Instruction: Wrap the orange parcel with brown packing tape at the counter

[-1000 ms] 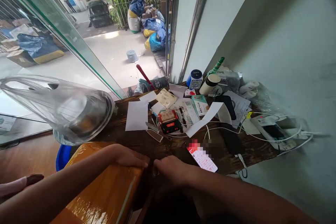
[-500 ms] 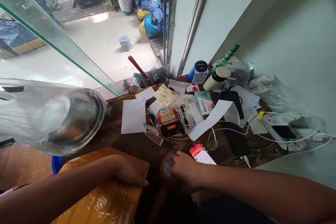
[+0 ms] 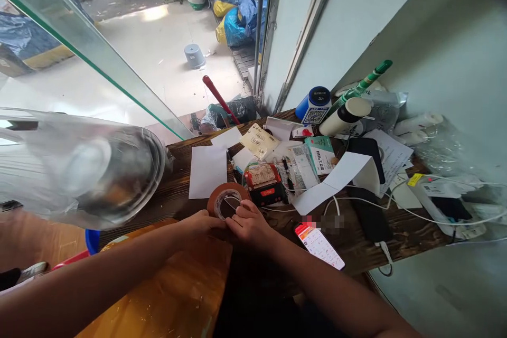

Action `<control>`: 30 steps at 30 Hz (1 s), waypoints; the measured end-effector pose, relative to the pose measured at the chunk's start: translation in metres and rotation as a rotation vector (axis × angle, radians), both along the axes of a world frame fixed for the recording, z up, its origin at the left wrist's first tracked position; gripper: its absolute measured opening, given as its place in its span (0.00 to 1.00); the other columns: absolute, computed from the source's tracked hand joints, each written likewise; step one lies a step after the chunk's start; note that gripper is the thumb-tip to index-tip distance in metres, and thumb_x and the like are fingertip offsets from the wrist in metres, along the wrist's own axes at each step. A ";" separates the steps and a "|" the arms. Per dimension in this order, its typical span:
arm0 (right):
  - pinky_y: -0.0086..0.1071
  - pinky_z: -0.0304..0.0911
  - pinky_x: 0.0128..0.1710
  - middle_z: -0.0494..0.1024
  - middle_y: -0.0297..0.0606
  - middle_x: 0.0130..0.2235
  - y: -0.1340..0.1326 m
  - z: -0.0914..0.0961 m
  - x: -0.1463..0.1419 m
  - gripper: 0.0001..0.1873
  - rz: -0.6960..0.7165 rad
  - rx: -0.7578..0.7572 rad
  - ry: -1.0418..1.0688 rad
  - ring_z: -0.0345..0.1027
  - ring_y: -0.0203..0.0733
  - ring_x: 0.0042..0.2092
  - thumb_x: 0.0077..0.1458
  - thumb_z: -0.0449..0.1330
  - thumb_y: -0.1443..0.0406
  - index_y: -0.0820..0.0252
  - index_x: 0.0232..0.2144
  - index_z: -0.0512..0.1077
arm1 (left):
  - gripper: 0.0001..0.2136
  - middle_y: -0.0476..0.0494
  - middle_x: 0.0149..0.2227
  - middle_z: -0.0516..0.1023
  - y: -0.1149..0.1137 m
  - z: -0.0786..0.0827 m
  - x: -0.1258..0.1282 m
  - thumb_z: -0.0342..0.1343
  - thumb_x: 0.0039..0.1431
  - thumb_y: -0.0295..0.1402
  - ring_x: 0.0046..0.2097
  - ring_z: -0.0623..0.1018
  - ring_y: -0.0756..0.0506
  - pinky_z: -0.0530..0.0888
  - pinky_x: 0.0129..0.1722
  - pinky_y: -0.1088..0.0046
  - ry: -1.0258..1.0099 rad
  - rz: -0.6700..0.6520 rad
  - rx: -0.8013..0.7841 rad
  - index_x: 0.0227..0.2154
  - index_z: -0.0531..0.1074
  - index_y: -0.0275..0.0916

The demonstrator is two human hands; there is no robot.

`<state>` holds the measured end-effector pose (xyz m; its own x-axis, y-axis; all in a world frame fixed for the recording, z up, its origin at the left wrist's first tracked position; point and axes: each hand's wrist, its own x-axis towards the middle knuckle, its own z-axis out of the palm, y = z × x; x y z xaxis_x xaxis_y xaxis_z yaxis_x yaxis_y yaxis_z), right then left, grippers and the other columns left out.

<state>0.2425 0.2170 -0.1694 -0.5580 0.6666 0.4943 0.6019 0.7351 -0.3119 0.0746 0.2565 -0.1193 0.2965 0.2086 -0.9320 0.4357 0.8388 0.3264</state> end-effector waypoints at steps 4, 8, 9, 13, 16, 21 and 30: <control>0.39 0.52 0.54 0.69 0.31 0.21 0.000 -0.003 -0.003 0.08 0.069 -0.015 0.004 0.61 0.39 0.33 0.61 0.54 0.63 0.60 0.34 0.72 | 0.14 0.38 0.36 0.79 0.012 0.007 -0.006 0.44 0.54 0.41 0.40 0.80 0.40 0.76 0.38 0.65 0.119 0.030 -0.009 0.36 0.66 0.36; 0.46 0.50 0.59 0.77 0.38 0.35 0.003 0.008 -0.010 0.10 0.115 -0.121 0.044 0.63 0.42 0.41 0.61 0.52 0.69 0.58 0.41 0.72 | 0.15 0.41 0.34 0.78 0.035 0.023 -0.035 0.52 0.52 0.35 0.36 0.79 0.41 0.74 0.29 0.70 0.329 -0.177 0.260 0.42 0.64 0.35; 0.47 0.51 0.59 0.77 0.40 0.41 0.003 0.015 -0.013 0.13 0.112 -0.170 0.084 0.63 0.43 0.44 0.60 0.51 0.71 0.57 0.43 0.71 | 0.17 0.41 0.35 0.78 0.041 0.029 -0.043 0.52 0.52 0.35 0.36 0.79 0.41 0.73 0.28 0.71 0.387 -0.251 0.343 0.44 0.63 0.35; 0.40 0.63 0.53 0.74 0.45 0.50 -0.007 0.056 -0.035 0.19 0.259 -0.626 0.365 0.65 0.43 0.51 0.59 0.53 0.65 0.60 0.52 0.67 | 0.18 0.39 0.42 0.78 0.059 0.046 -0.068 0.48 0.57 0.38 0.39 0.79 0.43 0.73 0.31 0.73 0.601 -0.496 0.552 0.48 0.63 0.35; 0.39 0.64 0.54 0.73 0.46 0.53 -0.020 0.083 -0.060 0.34 0.290 -0.988 0.503 0.67 0.47 0.53 0.48 0.62 0.52 0.62 0.55 0.66 | 0.19 0.37 0.42 0.79 0.062 0.045 -0.075 0.47 0.58 0.39 0.39 0.79 0.42 0.72 0.34 0.72 0.687 -0.558 0.599 0.49 0.63 0.34; 0.41 0.68 0.51 0.77 0.46 0.50 -0.053 0.083 -0.067 0.31 0.043 -1.003 0.528 0.72 0.51 0.50 0.45 0.64 0.54 0.61 0.51 0.71 | 0.18 0.37 0.44 0.79 0.069 0.047 -0.091 0.50 0.55 0.38 0.43 0.78 0.40 0.71 0.38 0.71 0.715 -0.585 0.677 0.46 0.68 0.35; 0.30 0.75 0.35 0.82 0.29 0.42 -0.128 -0.014 -0.014 0.22 0.255 -0.954 0.208 0.78 0.44 0.40 0.54 0.60 0.53 0.35 0.52 0.70 | 0.23 0.41 0.45 0.76 0.081 0.071 -0.132 0.50 0.50 0.28 0.46 0.75 0.39 0.70 0.42 0.68 0.630 -1.057 0.791 0.51 0.70 0.44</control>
<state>0.2289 0.0894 -0.1831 -0.7026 0.7072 -0.0795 0.3278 0.2224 -0.9182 -0.0579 0.3372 -0.0481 0.2284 0.6651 -0.7110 0.9635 -0.2590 0.0673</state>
